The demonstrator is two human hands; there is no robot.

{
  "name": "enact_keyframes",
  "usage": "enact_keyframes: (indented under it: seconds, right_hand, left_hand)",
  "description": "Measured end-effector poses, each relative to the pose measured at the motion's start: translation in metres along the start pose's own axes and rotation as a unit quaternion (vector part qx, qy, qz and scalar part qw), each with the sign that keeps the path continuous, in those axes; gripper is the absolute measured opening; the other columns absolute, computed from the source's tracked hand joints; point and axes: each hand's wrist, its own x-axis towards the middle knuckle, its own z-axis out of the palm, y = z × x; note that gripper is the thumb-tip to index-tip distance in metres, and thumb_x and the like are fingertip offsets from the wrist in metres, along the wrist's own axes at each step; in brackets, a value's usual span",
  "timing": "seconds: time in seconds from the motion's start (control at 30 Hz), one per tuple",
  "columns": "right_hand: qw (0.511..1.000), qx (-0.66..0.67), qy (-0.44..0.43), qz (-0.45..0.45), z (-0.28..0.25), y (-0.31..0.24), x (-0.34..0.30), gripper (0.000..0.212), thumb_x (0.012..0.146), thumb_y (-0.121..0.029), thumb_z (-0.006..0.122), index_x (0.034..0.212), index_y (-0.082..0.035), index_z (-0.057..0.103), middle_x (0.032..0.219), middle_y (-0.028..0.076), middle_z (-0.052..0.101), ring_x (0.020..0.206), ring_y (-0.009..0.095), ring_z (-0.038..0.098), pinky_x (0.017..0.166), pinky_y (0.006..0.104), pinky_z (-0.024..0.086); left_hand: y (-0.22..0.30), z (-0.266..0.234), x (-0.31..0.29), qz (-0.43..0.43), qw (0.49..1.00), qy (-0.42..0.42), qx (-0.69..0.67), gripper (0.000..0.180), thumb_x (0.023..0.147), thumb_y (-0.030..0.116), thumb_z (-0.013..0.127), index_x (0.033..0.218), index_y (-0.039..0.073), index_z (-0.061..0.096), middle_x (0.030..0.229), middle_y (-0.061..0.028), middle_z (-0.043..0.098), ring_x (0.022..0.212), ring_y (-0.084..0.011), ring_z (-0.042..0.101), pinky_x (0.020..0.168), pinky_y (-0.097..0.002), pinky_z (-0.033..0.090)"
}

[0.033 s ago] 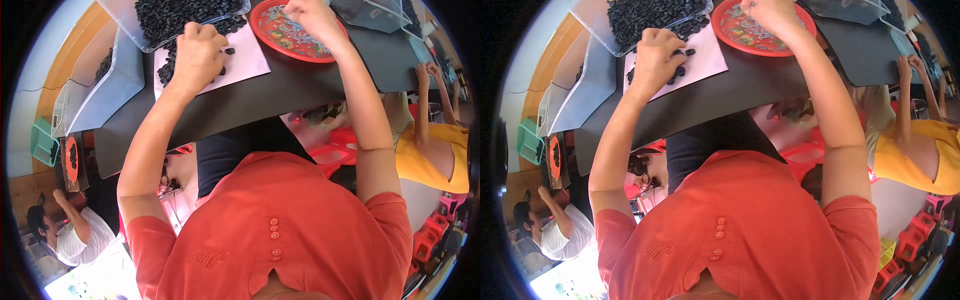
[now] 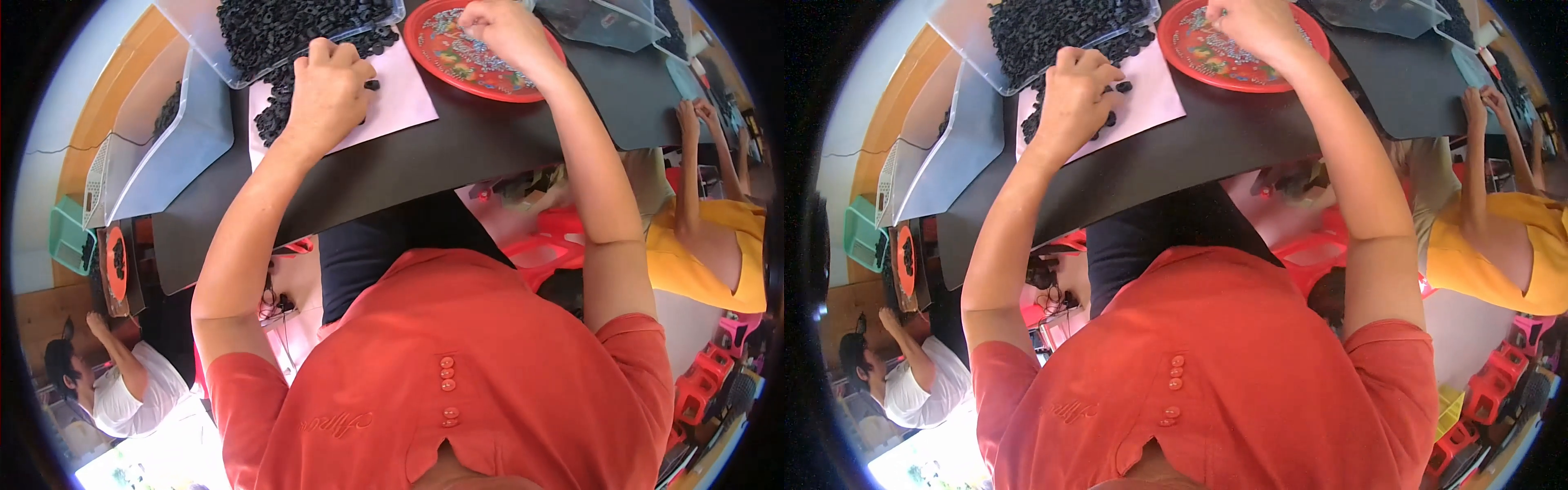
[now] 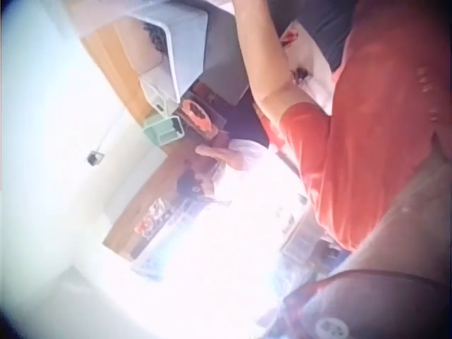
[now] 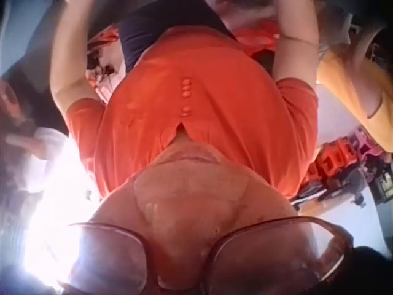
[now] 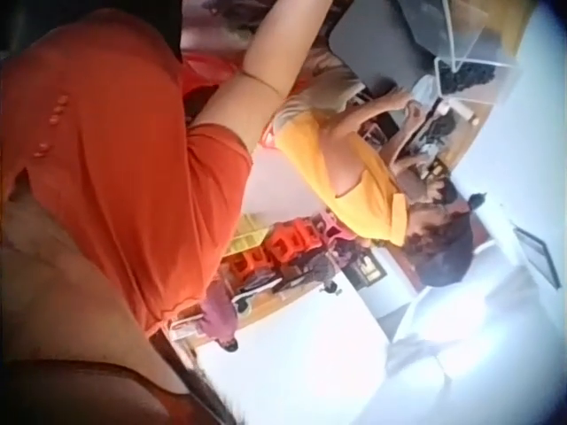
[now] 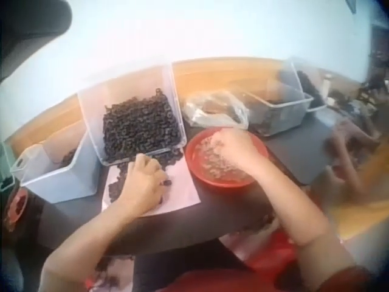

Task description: The recorder is manually assembling small black plastic components with small silver decorative beads.

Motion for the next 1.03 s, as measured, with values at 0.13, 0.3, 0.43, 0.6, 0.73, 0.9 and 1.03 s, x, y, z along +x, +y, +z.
enact_keyframes:
  seconds: [0.13,0.3,0.43,0.6,0.73,0.9,1.03]
  right_hand:
    - [0.989,-0.102,-0.075,-0.073,-0.005,-0.008,0.002,0.013,0.075,-0.015,0.057,0.074,-0.007,0.067,0.077,0.017,0.064,0.076,0.036,0.063,0.069,0.0462,0.049]
    - [0.944,-0.263,-0.191,-0.06,0.006,0.02,-0.013,0.021,0.075,-0.013,0.072,0.094,-0.008,0.066,0.086,0.005,0.059,0.086,0.025,0.059,0.075,0.037,0.046]
    - [0.949,-0.219,-0.226,0.011,0.01,0.018,-0.017,0.009,0.076,-0.013,0.068,0.083,-0.008,0.064,0.086,0.005,0.056,0.093,0.027,0.056,0.077,0.0408,0.042]
    - [0.96,-0.213,-0.183,-0.012,0.011,0.015,-0.02,0.009,0.077,-0.01,0.067,0.079,-0.006,0.059,0.084,0.006,0.055,0.09,0.026,0.057,0.074,0.0409,0.041]
    - [0.957,-0.232,-0.172,-0.023,0.011,0.021,-0.022,0.009,0.077,-0.01,0.066,0.081,-0.005,0.059,0.086,0.006,0.056,0.09,0.027,0.057,0.075,0.041,0.041]
    - [0.976,-0.159,-0.134,0.07,0.009,0.008,-0.009,0.011,0.076,-0.013,0.058,0.07,-0.004,0.061,0.078,0.017,0.064,0.074,0.036,0.062,0.068,0.0444,0.047]
    - [0.998,0.054,-0.017,0.02,0.005,-0.02,-0.01,0.017,0.076,-0.019,0.065,0.078,-0.002,0.06,0.084,0.016,0.065,0.085,0.031,0.063,0.074,0.0409,0.046]
  left_hand:
    - [0.008,0.015,0.011,-0.038,0.991,-0.088,0.09,0.019,0.07,0.019,0.072,0.087,0.011,0.071,0.092,-0.0016,0.06,0.1,-0.0263,0.05,0.083,-0.0449,0.04]
    - [0.009,0.02,0.016,-0.06,0.989,-0.103,0.089,0.018,0.072,0.02,0.072,0.087,0.01,0.071,0.092,-0.0021,0.06,0.1,-0.0267,0.05,0.083,-0.0448,0.039]
    - [0.009,0.021,0.013,-0.058,0.991,-0.096,0.07,0.017,0.072,0.019,0.072,0.084,0.009,0.069,0.092,-0.0034,0.06,0.099,-0.0272,0.05,0.081,-0.0442,0.039]
    - [0.006,0.023,0.015,-0.044,0.996,-0.078,0.025,0.016,0.071,0.018,0.07,0.08,0.006,0.068,0.092,-0.0072,0.061,0.098,-0.0281,0.052,0.079,-0.046,0.04]
    - [0.004,0.026,0.018,-0.061,0.995,-0.071,-0.04,0.016,0.068,0.016,0.07,0.077,0.006,0.063,0.086,-0.0055,0.061,0.093,-0.0273,0.053,0.08,-0.0426,0.04]
    - [0.001,0.027,0.017,-0.056,0.992,-0.078,-0.077,0.016,0.067,0.016,0.071,0.076,0.006,0.062,0.081,-0.0064,0.061,0.09,-0.0267,0.054,0.08,-0.041,0.041]
    - [0.005,0.021,0.017,-0.106,0.972,-0.086,-0.189,0.01,0.066,0.014,0.067,0.072,0.008,0.063,0.083,-0.0064,0.064,0.095,-0.0257,0.055,0.082,-0.0432,0.041]
